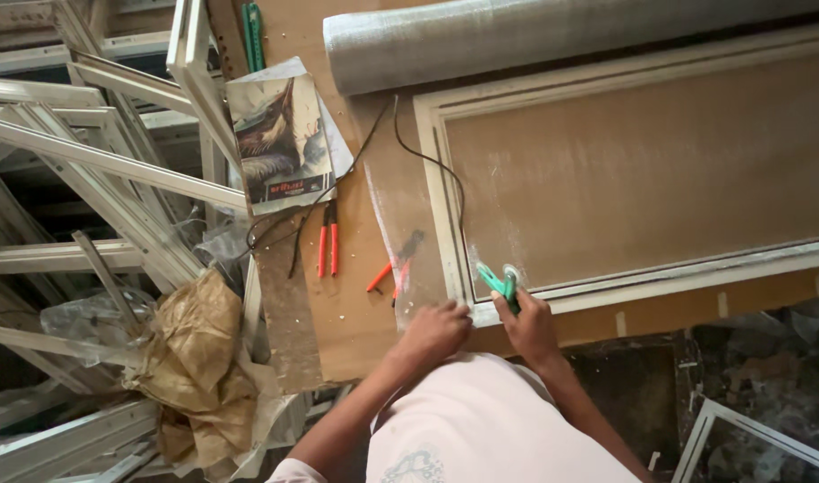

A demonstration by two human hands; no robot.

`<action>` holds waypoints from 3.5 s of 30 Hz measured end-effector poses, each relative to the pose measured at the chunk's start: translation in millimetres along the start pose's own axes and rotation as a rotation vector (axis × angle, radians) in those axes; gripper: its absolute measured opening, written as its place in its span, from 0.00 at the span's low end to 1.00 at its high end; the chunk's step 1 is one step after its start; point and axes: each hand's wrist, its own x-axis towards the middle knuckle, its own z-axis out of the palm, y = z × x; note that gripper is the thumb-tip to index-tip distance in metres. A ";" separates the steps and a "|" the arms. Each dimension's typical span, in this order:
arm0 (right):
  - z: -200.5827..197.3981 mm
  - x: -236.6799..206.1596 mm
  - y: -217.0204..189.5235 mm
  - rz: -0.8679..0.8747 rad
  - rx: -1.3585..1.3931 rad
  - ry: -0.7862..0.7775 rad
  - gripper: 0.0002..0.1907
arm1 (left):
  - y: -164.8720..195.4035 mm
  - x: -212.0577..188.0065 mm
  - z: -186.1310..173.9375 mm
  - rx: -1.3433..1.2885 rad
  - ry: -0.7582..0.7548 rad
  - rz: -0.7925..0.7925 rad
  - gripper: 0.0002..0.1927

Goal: The person fits a roll of mesh over a white window frame on the workbench and presses a black rubber spline cord into the frame groove using a green spline roller, working along the edges. They cut and handle the spline by hand and unroll the mesh across the frame as they secure it.

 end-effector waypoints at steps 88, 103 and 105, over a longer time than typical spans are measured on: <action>47.2 122.6 -34.6 0.247 -0.307 -0.315 0.31 | -212.8 284.4 -126.1 -0.302 0.287 -0.376 0.16; 48.8 163.3 -42.3 0.200 -0.270 -0.281 0.32 | -222.1 288.2 -117.2 -0.304 0.263 -0.391 0.14; 50.7 166.7 -39.7 0.191 -0.268 -0.264 0.33 | -224.0 289.5 -114.9 -0.271 0.273 -0.352 0.14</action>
